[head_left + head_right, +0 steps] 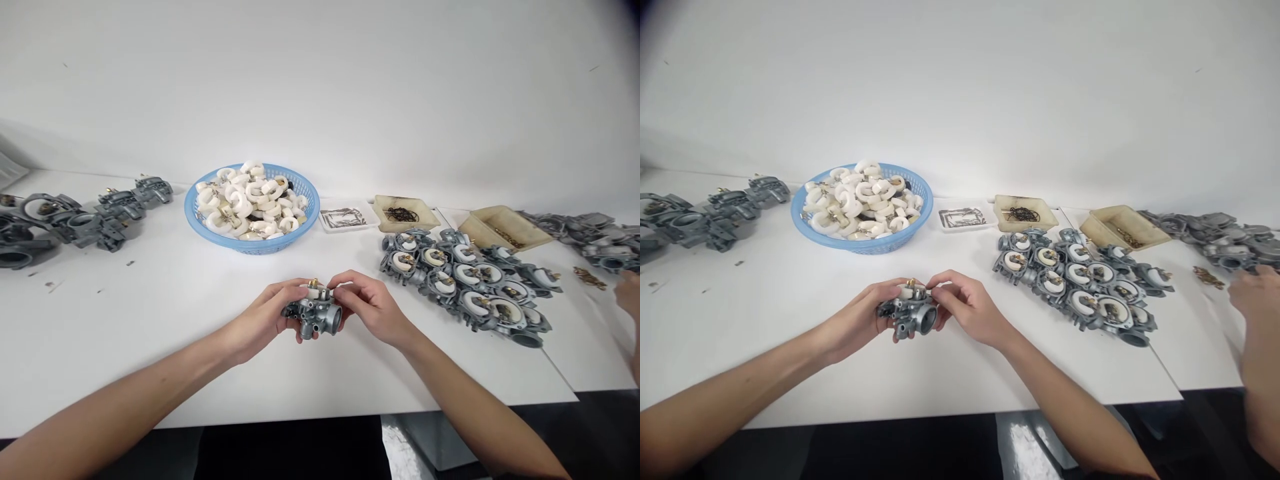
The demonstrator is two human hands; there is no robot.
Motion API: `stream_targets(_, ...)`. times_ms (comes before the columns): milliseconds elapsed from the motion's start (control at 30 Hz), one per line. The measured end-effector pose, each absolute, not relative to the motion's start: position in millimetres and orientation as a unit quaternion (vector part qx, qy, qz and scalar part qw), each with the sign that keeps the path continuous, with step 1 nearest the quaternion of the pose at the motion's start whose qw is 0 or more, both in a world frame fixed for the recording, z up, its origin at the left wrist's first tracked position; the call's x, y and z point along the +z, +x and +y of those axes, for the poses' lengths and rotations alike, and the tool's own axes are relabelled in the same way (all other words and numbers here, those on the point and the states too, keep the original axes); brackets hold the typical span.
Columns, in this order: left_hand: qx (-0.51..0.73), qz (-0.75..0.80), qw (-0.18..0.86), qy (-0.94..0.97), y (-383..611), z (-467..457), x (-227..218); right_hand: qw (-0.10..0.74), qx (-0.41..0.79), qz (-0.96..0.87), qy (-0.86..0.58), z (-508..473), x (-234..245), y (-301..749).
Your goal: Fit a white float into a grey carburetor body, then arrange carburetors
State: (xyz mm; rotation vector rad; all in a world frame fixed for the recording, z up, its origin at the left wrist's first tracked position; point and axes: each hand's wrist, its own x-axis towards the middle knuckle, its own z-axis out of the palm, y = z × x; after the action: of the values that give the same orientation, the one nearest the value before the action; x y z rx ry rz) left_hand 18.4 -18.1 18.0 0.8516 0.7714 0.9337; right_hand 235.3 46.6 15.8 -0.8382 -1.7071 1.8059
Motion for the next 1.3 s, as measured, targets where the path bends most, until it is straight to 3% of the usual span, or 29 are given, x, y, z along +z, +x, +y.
stream_targets(400, 0.407, 0.281, 0.786, 0.371, 16, -20, 13, 0.238, 0.678, -0.656, -0.229, 50, 16, 240)
stream_targets(600, 0.435, 0.354, 0.729, 0.393, 13, -18, 13, 0.249, 0.664, -0.656, -0.257, 57, 16, 247)
stream_targets(700, 0.466, 0.44, 0.613, 0.462, 15, -19, 11, 0.263, 0.585, -0.71, -0.291, 53, 19, 250)
stream_targets(800, 0.496, 0.487, 0.458, 0.554, 17, -25, 8, 0.264, 0.426, -0.806, -0.316, 45, 21, 251)
stream_targets(900, 0.521, 0.476, 0.381, 0.597, 18, -32, 9, 0.287, 0.262, -0.877, -0.281, 37, 20, 249)
stream_targets(1067, 0.519, 0.496, 0.406, 0.566, 20, -35, 12, 0.373, 0.099, -0.9, -0.201, 32, 15, 246)
stream_targets(1300, 0.485, 0.504, 0.534, 0.476, 24, -29, 6, 0.432, 0.089, -0.873, -0.207, 23, 20, 241)
